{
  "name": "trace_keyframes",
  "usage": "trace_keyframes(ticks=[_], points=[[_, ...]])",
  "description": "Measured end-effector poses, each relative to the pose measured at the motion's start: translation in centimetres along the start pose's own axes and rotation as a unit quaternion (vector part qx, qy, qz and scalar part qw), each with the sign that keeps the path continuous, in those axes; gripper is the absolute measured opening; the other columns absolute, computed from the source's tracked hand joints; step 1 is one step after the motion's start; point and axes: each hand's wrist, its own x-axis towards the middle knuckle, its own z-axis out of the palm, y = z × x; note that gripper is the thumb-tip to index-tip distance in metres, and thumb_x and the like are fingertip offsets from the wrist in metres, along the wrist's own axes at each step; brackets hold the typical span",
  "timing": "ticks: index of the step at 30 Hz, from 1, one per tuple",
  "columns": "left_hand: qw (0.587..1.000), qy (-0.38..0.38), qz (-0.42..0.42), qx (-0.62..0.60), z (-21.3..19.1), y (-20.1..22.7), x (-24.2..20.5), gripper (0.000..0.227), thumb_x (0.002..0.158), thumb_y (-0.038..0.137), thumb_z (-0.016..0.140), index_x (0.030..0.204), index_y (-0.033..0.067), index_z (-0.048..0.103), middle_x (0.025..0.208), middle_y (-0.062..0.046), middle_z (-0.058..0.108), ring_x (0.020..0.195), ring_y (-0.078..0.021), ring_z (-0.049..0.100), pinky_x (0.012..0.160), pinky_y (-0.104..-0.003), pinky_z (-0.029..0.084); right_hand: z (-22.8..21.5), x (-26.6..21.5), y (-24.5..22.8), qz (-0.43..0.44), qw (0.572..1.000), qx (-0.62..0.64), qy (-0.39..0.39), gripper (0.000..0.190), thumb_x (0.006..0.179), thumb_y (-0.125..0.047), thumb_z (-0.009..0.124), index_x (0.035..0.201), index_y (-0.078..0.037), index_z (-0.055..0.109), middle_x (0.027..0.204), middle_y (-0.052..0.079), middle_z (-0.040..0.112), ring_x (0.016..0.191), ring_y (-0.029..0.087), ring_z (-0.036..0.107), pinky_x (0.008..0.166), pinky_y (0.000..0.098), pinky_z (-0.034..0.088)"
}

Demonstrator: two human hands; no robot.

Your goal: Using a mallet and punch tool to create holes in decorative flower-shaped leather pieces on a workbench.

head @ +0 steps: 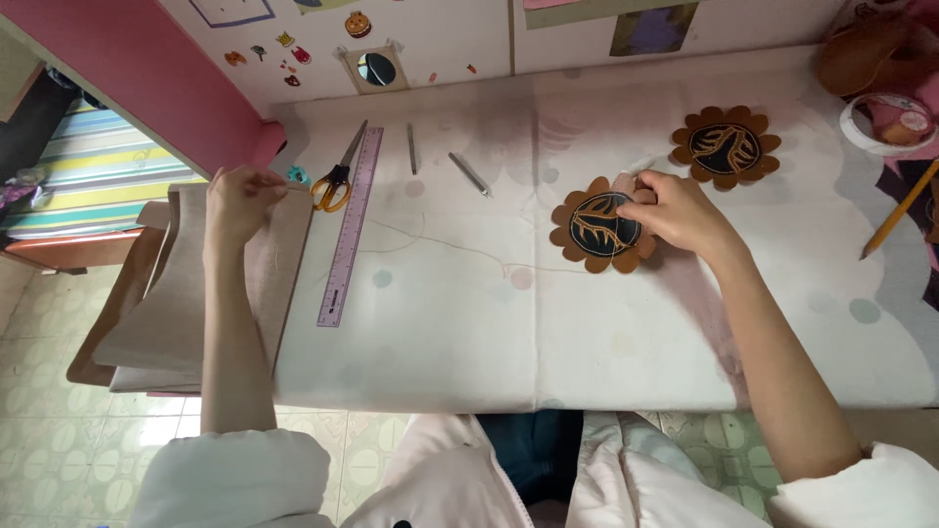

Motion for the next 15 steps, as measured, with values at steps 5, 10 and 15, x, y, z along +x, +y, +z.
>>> trace_keyframes(ticks=[5,10,15], points=[[0.995,-0.079,0.023,0.059,-2.4,4.5,0.4,0.012,0.091,0.023,0.080,0.101,0.0177,0.079,0.089,-0.018,0.070,0.102,-0.0412,0.065,0.097,-0.048,0.046,0.0,0.1,0.1,0.005,1.000,-0.001,0.006,0.037,0.082,-0.033,0.077,0.100,0.000,0.072,0.084,0.027,0.073,0.087,0.045,0.071,0.077,0.0496,0.052],[0.973,-0.153,-0.008,0.170,0.6,1.2,3.6,0.013,0.091,0.028,0.076,0.099,0.0172,0.079,0.102,-0.020,0.070,0.111,-0.0429,0.061,0.093,-0.051,0.049,0.1,0.1,0.1,0.001,1.000,-0.004,0.006,0.039,0.083,-0.034,0.078,0.102,-0.001,0.073,0.085,0.028,0.073,0.088,0.046,0.070,0.075,0.0508,0.051],[0.954,-0.223,-0.042,0.195,0.9,1.6,4.4,0.023,0.099,0.027,0.066,0.111,0.0106,0.077,0.117,-0.024,0.066,0.126,-0.0442,0.054,0.095,-0.055,0.053,-1.8,-2.6,-3.6,0.006,1.000,-0.012,0.002,0.043,0.085,-0.029,0.072,0.117,0.000,0.065,0.108,0.033,0.071,0.108,0.051,0.066,0.087,0.0578,0.051]])
